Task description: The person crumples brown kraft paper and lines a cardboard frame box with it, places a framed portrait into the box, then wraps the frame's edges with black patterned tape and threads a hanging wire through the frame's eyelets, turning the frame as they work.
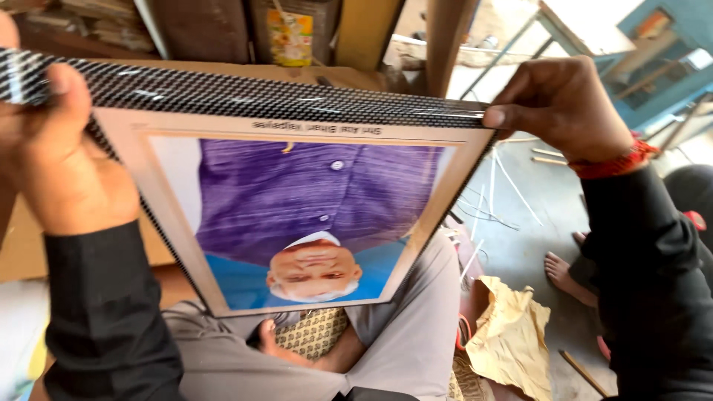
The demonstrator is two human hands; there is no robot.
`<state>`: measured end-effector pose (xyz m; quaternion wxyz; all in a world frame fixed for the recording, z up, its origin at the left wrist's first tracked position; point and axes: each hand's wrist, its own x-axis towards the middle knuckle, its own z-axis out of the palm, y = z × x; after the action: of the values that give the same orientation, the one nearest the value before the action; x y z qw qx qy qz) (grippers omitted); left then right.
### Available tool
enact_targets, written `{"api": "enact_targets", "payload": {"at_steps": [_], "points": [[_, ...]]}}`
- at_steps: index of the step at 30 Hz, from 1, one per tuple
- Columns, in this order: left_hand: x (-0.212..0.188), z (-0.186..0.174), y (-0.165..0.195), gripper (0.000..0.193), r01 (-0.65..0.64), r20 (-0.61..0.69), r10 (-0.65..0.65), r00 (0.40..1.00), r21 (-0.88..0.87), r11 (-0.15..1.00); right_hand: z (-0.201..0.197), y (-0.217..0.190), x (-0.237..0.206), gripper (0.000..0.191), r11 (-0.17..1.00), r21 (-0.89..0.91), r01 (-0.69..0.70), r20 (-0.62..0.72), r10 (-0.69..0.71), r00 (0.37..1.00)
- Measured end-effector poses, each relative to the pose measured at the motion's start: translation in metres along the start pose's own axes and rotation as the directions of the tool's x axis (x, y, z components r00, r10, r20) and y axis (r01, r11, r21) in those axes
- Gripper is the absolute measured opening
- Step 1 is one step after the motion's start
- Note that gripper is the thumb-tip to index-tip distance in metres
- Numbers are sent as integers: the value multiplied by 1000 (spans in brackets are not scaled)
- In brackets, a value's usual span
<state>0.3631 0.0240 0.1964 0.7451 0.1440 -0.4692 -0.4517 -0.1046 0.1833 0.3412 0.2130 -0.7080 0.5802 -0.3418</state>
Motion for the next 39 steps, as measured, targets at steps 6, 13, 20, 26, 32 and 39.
{"api": "enact_targets", "payload": {"at_steps": [6,13,20,26,32,39], "points": [[0,1,-3,8,74,-24,-76,997,-70,995,-15,-6,6,21,997,38,68,210,-75,975],[0,-6,-6,11,55,-8,-55,998,7,998,-11,-52,51,63,954,-293,-59,473,199,858],[2,-11,-12,49,-26,-6,25,1000,-56,998,78,-119,125,72,803,-579,140,563,269,782],[6,1,-5,58,-4,-52,-5,999,-172,985,199,-167,211,78,777,-370,509,606,-213,767],[10,11,27,64,80,-33,-98,995,-348,934,259,-190,236,64,716,-325,618,438,-466,769],[6,5,30,73,-41,84,53,995,-133,990,127,-153,148,60,871,-386,304,494,-83,866]]}}
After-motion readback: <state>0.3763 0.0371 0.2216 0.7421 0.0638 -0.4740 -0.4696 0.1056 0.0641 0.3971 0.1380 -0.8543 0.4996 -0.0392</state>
